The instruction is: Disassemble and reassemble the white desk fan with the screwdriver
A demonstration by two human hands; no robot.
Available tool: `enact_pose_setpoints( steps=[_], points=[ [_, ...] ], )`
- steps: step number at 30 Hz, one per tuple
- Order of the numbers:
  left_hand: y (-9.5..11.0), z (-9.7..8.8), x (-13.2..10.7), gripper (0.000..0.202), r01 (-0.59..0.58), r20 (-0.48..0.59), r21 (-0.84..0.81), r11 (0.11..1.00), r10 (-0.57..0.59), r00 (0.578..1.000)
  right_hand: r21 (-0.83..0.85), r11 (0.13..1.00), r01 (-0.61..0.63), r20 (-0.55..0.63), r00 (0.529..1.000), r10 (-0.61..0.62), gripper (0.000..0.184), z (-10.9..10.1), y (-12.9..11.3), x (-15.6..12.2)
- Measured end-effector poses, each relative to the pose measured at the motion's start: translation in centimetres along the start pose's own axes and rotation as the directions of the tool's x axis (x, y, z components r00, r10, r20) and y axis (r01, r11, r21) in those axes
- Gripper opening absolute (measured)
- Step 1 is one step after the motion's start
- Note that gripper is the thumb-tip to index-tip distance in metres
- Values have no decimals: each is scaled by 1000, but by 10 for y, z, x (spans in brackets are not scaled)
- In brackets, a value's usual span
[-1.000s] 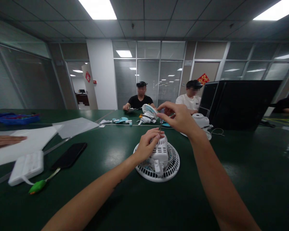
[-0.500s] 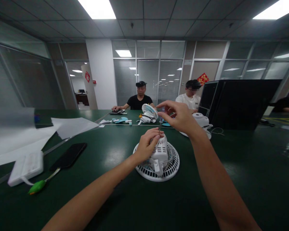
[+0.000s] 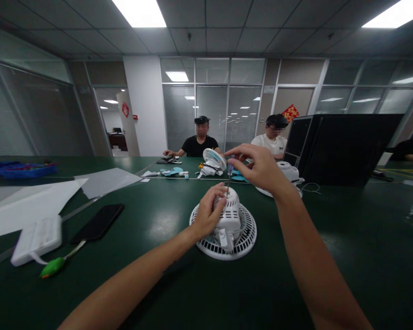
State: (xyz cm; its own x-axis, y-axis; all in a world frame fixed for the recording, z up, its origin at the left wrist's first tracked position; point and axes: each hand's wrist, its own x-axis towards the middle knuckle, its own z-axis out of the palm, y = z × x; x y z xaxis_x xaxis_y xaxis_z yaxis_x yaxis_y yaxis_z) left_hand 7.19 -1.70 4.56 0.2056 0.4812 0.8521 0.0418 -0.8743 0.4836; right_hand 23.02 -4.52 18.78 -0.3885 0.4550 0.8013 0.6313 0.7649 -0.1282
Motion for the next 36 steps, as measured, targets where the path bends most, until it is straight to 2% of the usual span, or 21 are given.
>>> enact_pose_setpoints(
  steps=[2, 8, 13, 18, 22, 25, 27, 28, 29, 31, 33, 34, 35, 36],
  points=[
    [0, 0, -1, 7, -29, -1, 13, 999, 29, 1000, -2, 1000, -21, 0, 1000, 21, 16, -1, 0, 0],
    [1, -1, 0, 6, -53, -9, 66, 996, 53, 999, -5, 999, -46, -25, 999, 46, 38, 0, 1, 0],
    [1, -1, 0, 5, -45, -5, 64, 997, 46, 999, -40, 998, -55, -16, 998, 55, 44, 3, 2, 0],
    [-1, 0, 1, 5, -56, -1, 78, 995, 57, 998, 26, 995, -98, -191, 976, 101, 40, 1, 3, 0],
    [-2, 0, 1, 5, -64, 4, 73, 995, 64, 998, 177, 968, -176, -286, 932, 222, 42, -15, 11, -2],
    [-2, 0, 0, 5, -56, 1, 71, 996, 56, 998, 236, 933, -272, -220, 920, 324, 48, -28, 29, -7],
    [-2, 1, -1, 5, -52, -5, 72, 996, 53, 999, 188, 912, -365, -38, 925, 379, 53, -30, 46, -18],
    [-2, 1, -1, 7, -51, -8, 73, 996, 52, 999, 140, 897, -418, 102, 908, 407, 55, -28, 55, -27],
    [-2, 1, -1, 8, -50, -11, 75, 996, 51, 999, 78, 878, -473, 255, 860, 441, 56, -25, 65, -38],
    [-2, 1, 0, 9, -53, -11, 82, 995, 54, 998, -76, 837, -541, 519, 696, 497, 57, -15, 82, -66],
    [-2, 1, 0, 9, -56, -10, 85, 995, 57, 998, -234, 809, -540, 654, 528, 542, 56, -2, 95, -99],
    [-2, 1, 1, 9, -57, -8, 86, 995, 58, 998, -303, 803, -513, 690, 464, 556, 55, 4, 99, -114],
    [-2, 1, 1, 9, -58, -8, 86, 995, 58, 998, -380, 788, -485, 698, 409, 588, 53, 10, 102, -128],
    [-2, 1, 1, 8, -60, -9, 86, 994, 61, 998, -436, 777, -454, 686, 391, 614, 51, 15, 103, -140]
  ],
)
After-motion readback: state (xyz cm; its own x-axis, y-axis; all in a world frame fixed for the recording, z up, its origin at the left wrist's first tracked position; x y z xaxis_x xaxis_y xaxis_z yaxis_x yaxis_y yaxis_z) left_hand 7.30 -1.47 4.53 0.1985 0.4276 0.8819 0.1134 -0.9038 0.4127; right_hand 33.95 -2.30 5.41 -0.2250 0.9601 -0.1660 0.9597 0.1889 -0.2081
